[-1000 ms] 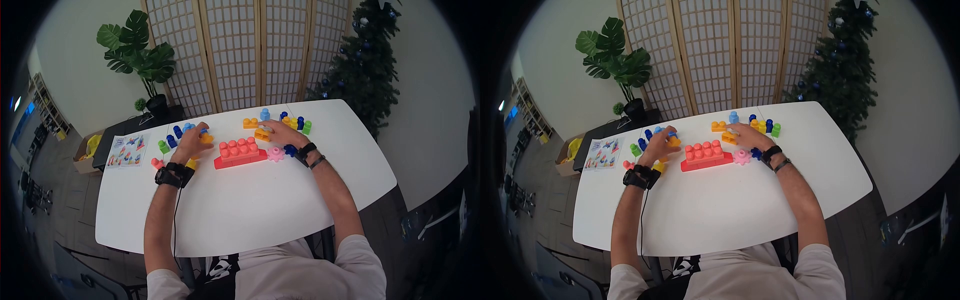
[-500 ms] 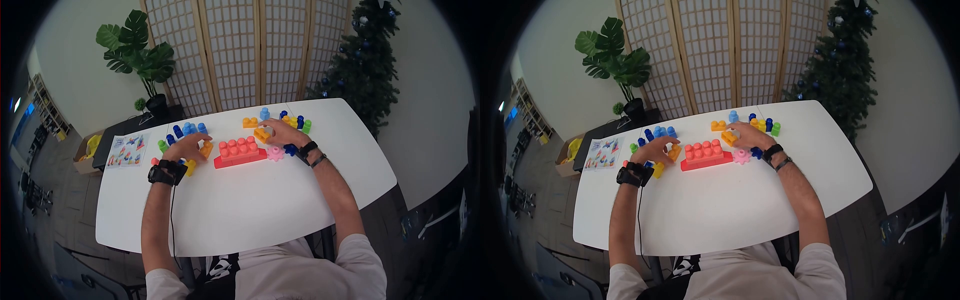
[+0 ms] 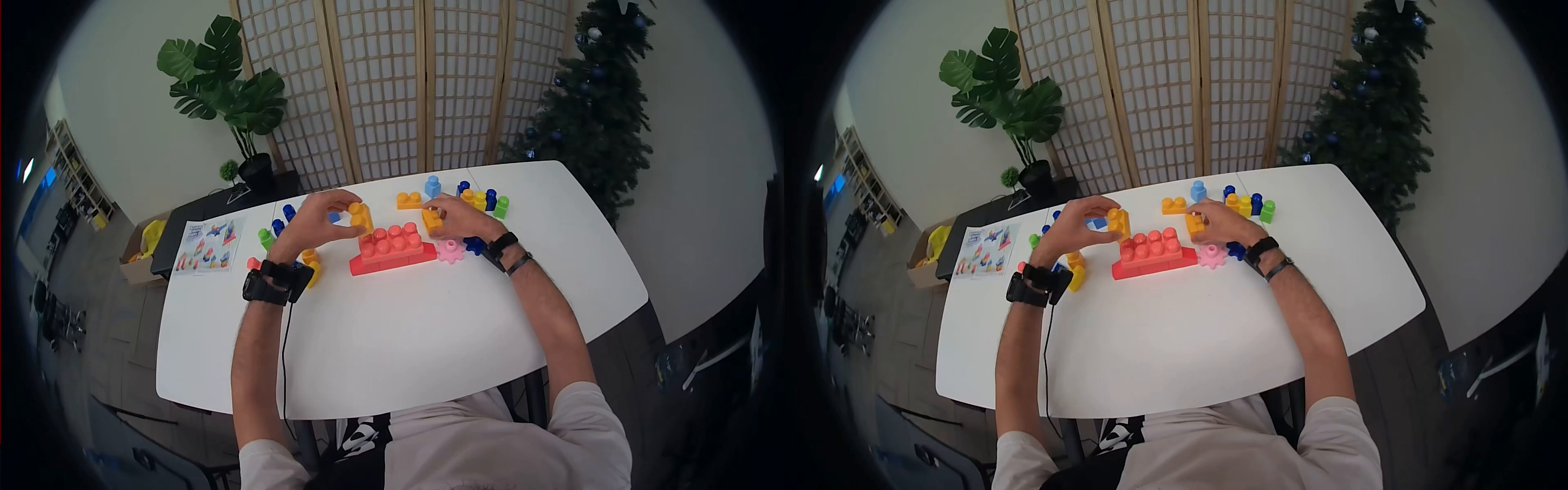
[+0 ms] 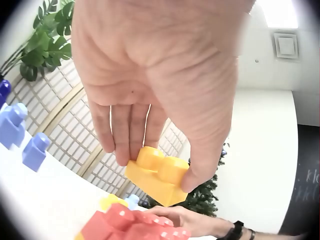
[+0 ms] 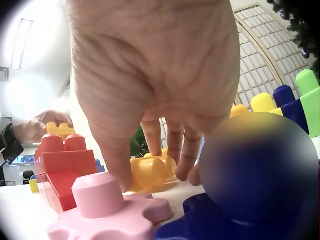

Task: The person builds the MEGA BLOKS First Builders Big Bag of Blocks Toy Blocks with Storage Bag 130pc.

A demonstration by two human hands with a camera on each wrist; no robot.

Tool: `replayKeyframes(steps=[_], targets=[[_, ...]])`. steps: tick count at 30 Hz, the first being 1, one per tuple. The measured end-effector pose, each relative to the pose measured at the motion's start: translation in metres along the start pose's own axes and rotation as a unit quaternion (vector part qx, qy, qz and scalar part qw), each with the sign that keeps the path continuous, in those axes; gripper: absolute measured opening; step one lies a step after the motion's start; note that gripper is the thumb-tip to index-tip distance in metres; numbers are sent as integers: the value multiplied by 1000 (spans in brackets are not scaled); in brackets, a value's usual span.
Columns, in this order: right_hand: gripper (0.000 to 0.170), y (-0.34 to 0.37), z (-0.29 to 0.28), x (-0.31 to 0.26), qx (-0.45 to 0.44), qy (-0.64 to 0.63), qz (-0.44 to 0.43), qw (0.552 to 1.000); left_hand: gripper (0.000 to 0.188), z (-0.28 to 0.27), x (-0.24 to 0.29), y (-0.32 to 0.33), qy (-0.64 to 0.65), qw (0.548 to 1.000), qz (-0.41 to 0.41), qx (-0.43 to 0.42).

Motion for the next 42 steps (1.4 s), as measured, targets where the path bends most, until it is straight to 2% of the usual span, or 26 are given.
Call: replayKeyframes(steps=[4, 6, 7, 12, 16, 18, 19, 21, 22, 24, 25, 32, 38, 41, 42], targets=[[67, 3, -3, -3, 18, -4, -25, 1000, 60, 23, 20, -8, 6, 999, 30, -41], [66, 4, -4, -6, 41, 13, -29, 999, 59, 37, 24, -8, -51, 996, 30, -61], [66, 3, -4, -3, 41, 14, -29, 999, 59, 43, 21, -7, -52, 996, -5, -73], [66, 2, -13, -6, 46, -58, -45, 996, 62, 56, -8, -8, 12, 998, -14, -66], [64, -1, -27, -35, 49, -115, -65, 990, 63, 57, -12, -8, 27, 997, -13, -73], [66, -4, -29, -57, 41, -153, -133, 978, 64, 58, -13, -8, 30, 997, -8, -68], [66, -5, -29, -67, 42, -154, -131, 978, 64, 59, -14, -7, 31, 998, 0, -62], [67, -9, -24, -87, 21, -96, -165, 981, 64, 60, -14, -7, 30, 998, 4, -61], [67, -10, -18, -91, 21, -96, -165, 981, 64, 59, -15, -6, 29, 998, 6, -57], [73, -9, 0, -98, -33, -10, -135, 990, 66, 61, -16, -6, 31, 998, 24, -52], [72, -12, 8, -99, -65, -63, -126, 988, 67, 61, -15, -5, 34, 998, 41, -46], [70, -8, 10, -90, -61, -78, -132, 986, 75, 63, -19, -2, 26, 998, 33, -39], [75, -8, 17, -91, -129, -86, -84, 984, 76, 63, -20, 0, 28, 999, 23, -33], [74, -4, 16, -96, -117, -29, -59, 991, 78, 63, -21, 0, 33, 998, 27, -37], [74, -4, 13, -99, -90, 58, -88, 990, 78, 64, -21, 0, 34, 998, 29, -33]])
Point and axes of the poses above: each hand's wrist, its own y-axis away from the middle knuckle, its own z-axis out of the palm, x = y × z, the point moved 3 cm from there along -y, towards the middle knuckle, and after that the axes turned 3 degrees about y, right-handed, at the moved point
